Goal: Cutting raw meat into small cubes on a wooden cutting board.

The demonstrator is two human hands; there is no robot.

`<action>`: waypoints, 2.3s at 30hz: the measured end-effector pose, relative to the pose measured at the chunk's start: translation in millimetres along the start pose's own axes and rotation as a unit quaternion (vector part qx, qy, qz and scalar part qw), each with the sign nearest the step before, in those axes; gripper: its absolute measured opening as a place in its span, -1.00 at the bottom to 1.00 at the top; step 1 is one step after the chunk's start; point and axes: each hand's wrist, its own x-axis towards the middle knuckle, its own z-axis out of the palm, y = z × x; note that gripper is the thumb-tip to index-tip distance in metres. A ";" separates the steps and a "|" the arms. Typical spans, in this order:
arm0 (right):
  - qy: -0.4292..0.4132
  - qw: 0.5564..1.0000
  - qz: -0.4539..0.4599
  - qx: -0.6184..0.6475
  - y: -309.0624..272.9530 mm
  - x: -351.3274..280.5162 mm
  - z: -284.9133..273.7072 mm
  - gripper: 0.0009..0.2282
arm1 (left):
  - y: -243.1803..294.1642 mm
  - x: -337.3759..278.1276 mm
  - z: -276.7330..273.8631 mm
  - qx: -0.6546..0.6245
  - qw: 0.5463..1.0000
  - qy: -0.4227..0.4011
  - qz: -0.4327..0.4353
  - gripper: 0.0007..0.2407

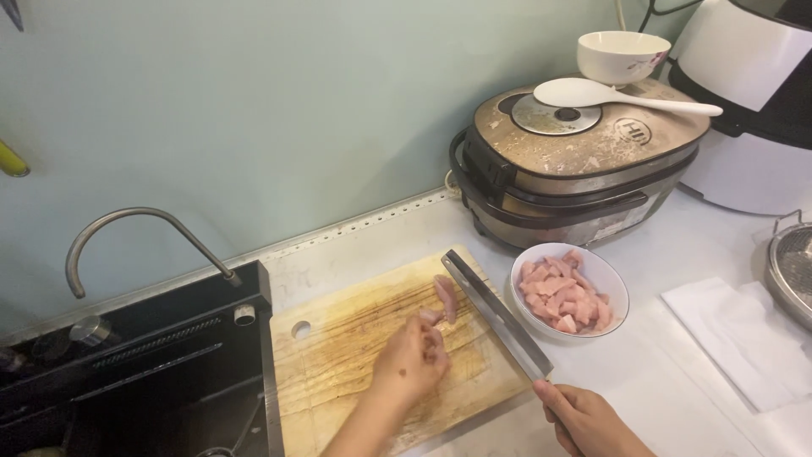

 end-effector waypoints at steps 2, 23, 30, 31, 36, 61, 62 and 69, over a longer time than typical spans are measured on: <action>-0.011 1.000 0.005 -0.005 -5.6 -4.7 1.7 -0.50 | -11.7 -3.6 24.3 0.009 0.998 0.045 0.039 -0.64; 0.005 0.832 -0.142 -0.536 -28.3 -54.4 68.7 -0.53 | -115.5 -88.3 -40.1 0.068 0.971 0.225 0.049 -0.64; 0.026 0.854 -0.105 -0.509 -37.4 -73.9 68.7 -0.53 | -122.4 -94.6 -28.0 0.055 0.958 0.274 0.066 -0.70; 0.027 0.855 -0.104 -0.508 -56.4 -88.2 73.4 -0.53 | -123.4 -96.4 -29.0 0.055 0.958 0.273 0.068 -0.70; 0.017 0.879 -0.031 -0.476 -91.2 -112.9 70.3 -0.50 | -122.2 -98.4 -30.3 0.063 0.955 0.276 0.089 -0.75; -0.038 0.867 0.010 -0.496 -68.4 -91.2 63.6 -0.55 | -124.1 -95.9 -25.8 0.077 0.946 0.294 0.113 -0.74; -0.025 0.881 0.031 -0.471 -85.6 -100.3 60.8 -0.50 | -122.1 -94.3 -25.3 0.077 0.949 0.288 0.100 -0.75; 0.000 0.847 -0.081 -0.525 -31.1 -70.9 62.2 -0.51 | -126.8 -93.9 -25.5 0.065 0.950 0.288 0.097 -0.74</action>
